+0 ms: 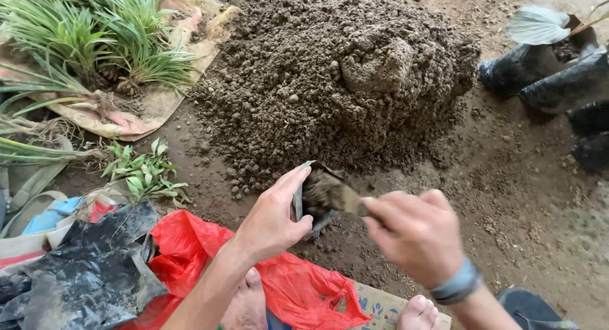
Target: The person uses a small trowel to scoop soil from a large pile and fills a black plastic nursery bag containing a small plant. They pat the soil down around the plant and then place the bag next to other potted plants.
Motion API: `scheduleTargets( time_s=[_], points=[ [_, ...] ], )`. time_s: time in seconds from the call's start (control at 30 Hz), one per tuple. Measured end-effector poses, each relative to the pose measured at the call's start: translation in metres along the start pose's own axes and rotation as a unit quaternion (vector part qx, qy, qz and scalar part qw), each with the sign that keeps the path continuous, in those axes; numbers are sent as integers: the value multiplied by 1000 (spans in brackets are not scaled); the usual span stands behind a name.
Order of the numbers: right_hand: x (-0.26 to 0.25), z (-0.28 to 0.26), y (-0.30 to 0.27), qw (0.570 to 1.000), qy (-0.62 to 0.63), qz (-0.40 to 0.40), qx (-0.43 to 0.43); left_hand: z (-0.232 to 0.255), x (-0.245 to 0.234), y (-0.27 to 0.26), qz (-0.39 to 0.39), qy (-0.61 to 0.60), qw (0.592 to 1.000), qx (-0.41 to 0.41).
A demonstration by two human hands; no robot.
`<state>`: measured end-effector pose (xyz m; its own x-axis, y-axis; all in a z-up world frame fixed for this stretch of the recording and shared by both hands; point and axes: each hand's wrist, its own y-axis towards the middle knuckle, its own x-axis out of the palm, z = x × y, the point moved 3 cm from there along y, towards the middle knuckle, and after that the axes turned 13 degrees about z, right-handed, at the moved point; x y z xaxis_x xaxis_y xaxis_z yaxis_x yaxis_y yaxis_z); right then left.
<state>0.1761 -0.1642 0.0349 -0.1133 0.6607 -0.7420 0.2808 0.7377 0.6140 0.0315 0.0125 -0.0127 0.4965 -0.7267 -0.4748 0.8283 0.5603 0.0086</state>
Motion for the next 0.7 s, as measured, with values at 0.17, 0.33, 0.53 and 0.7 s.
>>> scheduleTargets(
  time_s=[0.17,0.33,0.53,0.7],
  points=[
    [8,-17,-5,982,-110,19,-154,-7,3,-1,11,9,1000,4],
    [-6,39,-54,986,44,72,143,-18,-2,-3,22,3,1000,3],
    [63,109,-195,937,14,-41,345,-18,-3,-3,2,1,1000,3],
    [118,93,-234,935,-42,-59,347,-12,-2,-2,5,7,1000,3]
  ],
)
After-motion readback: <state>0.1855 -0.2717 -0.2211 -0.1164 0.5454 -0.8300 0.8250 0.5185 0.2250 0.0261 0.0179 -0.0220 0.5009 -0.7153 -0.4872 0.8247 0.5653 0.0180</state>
